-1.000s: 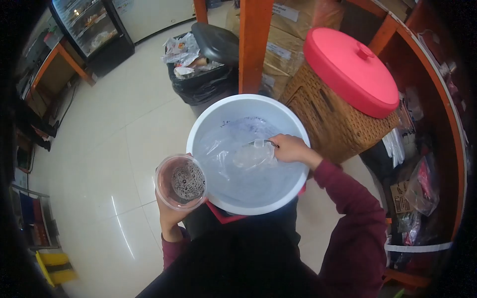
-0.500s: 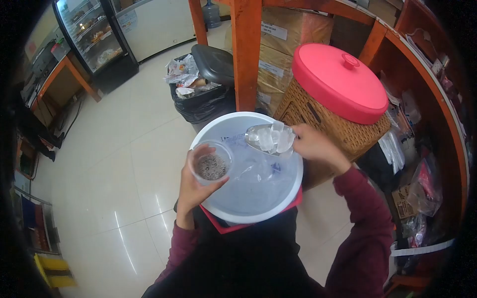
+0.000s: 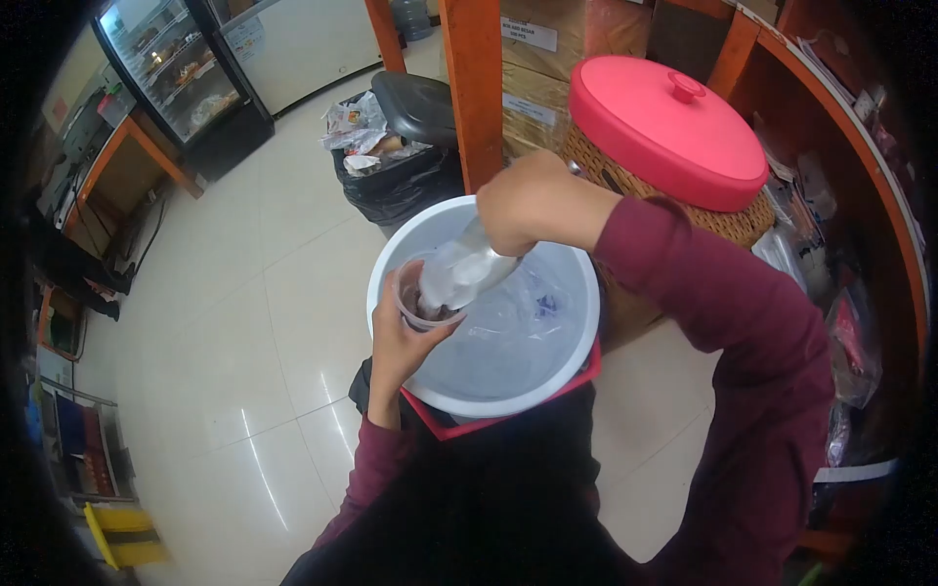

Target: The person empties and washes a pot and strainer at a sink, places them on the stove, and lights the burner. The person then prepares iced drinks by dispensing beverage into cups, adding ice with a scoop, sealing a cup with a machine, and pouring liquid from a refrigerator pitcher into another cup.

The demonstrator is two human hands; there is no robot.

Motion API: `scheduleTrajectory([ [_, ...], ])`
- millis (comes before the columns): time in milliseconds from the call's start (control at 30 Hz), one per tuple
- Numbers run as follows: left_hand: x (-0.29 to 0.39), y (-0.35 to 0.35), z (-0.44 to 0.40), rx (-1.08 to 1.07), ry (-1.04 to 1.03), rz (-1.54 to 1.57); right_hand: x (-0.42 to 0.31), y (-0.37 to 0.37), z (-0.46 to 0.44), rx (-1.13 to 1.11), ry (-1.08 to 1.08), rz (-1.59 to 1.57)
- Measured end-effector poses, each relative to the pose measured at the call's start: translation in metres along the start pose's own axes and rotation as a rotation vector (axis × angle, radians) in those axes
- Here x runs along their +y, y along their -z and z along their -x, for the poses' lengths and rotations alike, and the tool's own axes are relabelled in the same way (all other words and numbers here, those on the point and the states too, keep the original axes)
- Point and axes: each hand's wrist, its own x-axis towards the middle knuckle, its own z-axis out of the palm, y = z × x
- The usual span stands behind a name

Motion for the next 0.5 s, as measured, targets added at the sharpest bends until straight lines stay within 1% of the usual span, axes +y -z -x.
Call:
scheduleTrajectory([
  [100, -0.009, -0.002, 0.003, 0.064, -0.004, 0.070, -0.003, 0.014, 0.014, 0.097, 0.021, 0.082],
  [200, -0.011, -0.001, 0.007, 0.075, 0.094, 0.192, 0.003, 0.018, 0.021, 0.222, -0.034, 0.086],
  [267, -0.010, 0.004, 0.008, 0.120, 0.044, 0.149, 0.019, 0.009, 0.021, 0.314, -0.091, 0.076],
  [300, -0.009, 0.008, 0.010, 0.146, 0.020, 0.126, 0.025, -0.001, 0.016, 0.289, -0.092, 0.086],
  [367, -0.003, 0.017, 0.015, 0.155, 0.043, 0.203, 0.033, -0.037, -0.008, 0.242, -0.088, 0.106],
  [400, 0.000, 0.023, 0.018, 0.159, 0.053, 0.239, 0.032, -0.067, -0.028, 0.214, -0.044, 0.112],
  [433, 0.004, 0.029, 0.022, 0.182, 0.046, 0.228, 0.026, -0.094, -0.054, 0.065, 0.011, 0.179],
  [467, 0.008, 0.035, 0.028, 0.203, 0.037, 0.216, 0.012, -0.114, -0.070, -0.013, 0.103, 0.182],
  [500, 0.012, 0.041, 0.033, 0.222, 0.027, 0.205, 0.001, -0.153, -0.092, 0.084, 0.226, 0.206],
])
